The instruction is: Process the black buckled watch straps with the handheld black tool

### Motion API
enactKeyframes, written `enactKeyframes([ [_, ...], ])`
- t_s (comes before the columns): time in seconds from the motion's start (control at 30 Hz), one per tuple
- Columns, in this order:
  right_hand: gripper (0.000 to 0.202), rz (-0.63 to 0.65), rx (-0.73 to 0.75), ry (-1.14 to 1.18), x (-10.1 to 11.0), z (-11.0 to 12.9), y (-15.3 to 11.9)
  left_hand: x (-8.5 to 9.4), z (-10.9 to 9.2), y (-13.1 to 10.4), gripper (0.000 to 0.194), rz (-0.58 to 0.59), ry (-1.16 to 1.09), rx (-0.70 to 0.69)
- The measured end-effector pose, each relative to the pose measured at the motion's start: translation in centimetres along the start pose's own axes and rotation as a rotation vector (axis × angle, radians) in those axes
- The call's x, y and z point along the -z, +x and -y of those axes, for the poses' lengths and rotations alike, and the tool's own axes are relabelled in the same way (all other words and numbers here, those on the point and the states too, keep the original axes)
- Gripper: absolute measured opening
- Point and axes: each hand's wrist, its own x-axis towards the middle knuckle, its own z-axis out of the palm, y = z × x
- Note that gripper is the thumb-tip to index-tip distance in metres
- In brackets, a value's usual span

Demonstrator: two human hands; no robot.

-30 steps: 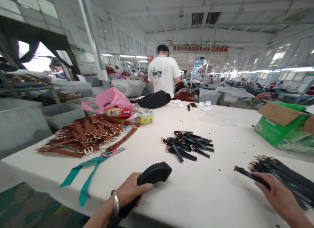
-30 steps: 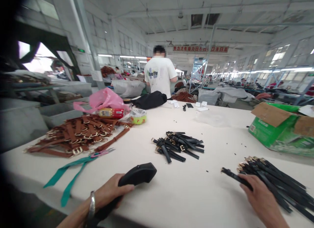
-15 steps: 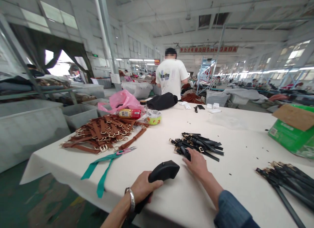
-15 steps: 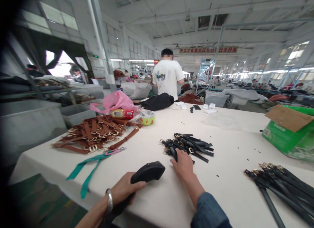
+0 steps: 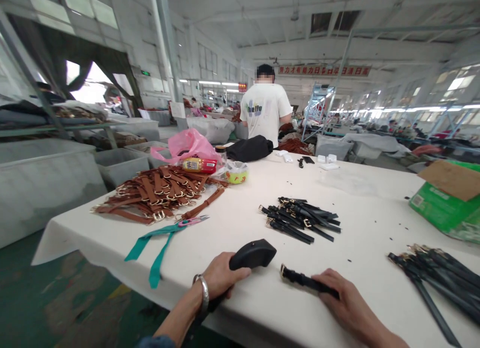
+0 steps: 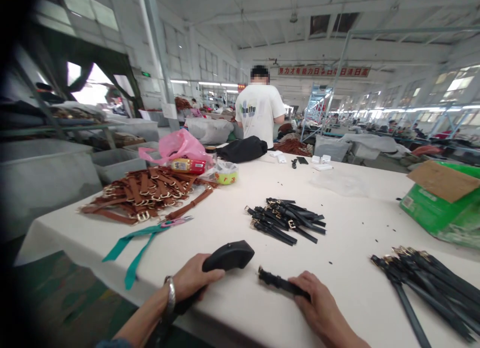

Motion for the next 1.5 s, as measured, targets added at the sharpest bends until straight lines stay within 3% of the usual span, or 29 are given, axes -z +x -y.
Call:
enactKeyframes([
  [0.1, 0.031, 0.011, -0.007, -0.059, -0.3, -0.3, -3.5, 0.0, -0.3, 0.1, 0.037, 0.026, 0.030, -0.003],
  [0.23, 0.036, -0.108, -0.009, -0.113, -1.0, 0.2, -4.8, -0.1, -0.9, 0.1, 0.038, 0.048, 0.107, -0.008],
  [0.4, 0.038, -0.245, -0.043, -0.041, -2.5, 2.1, -4.5, -0.5, -1.7, -0.1, 0.039, 0.033, 0.229, 0.009],
  [0.6, 0.020, -0.217, -0.066, 0.029, -3.0, 4.0, -2.9, -1.4, -2.8, -1.3, 0.041, 0.051, 0.362, 0.030],
  [0.77, 0.017, -0.227, -0.079, 0.138, -3.2, 3.6, -2.4, -1.9, -4.3, -3.9, 0.033, 0.056, 0.591, -0.111],
  [0.87, 0.019, -0.209, -0.089, 0.200, -3.2, 3.2, -2.3, -2.2, -5.7, -5.0, 0.030, 0.086, 0.708, -0.108],
  [1.1, 0.020, -0.186, -0.078, 0.180, -3.3, 2.6, -2.2, -4.1, -9.5, -4.1, 0.029, 0.125, 0.856, -0.127],
  [1.2, 0.022, -0.198, -0.061, 0.188, -3.3, 2.5, -2.5, -4.1, -9.3, -4.0, 0.028, 0.150, 0.806, -0.122],
  [1.37, 0.048, -0.215, -0.027, 0.236, -3.2, 2.2, -2.9, -2.6, -8.1, -4.5, 0.029, 0.185, 0.871, -0.076],
  [1.5, 0.054, -0.206, -0.015, 0.237, -3.4, 1.8, -2.8, -3.2, -9.0, -4.1, 0.028, 0.185, 0.914, -0.120],
])
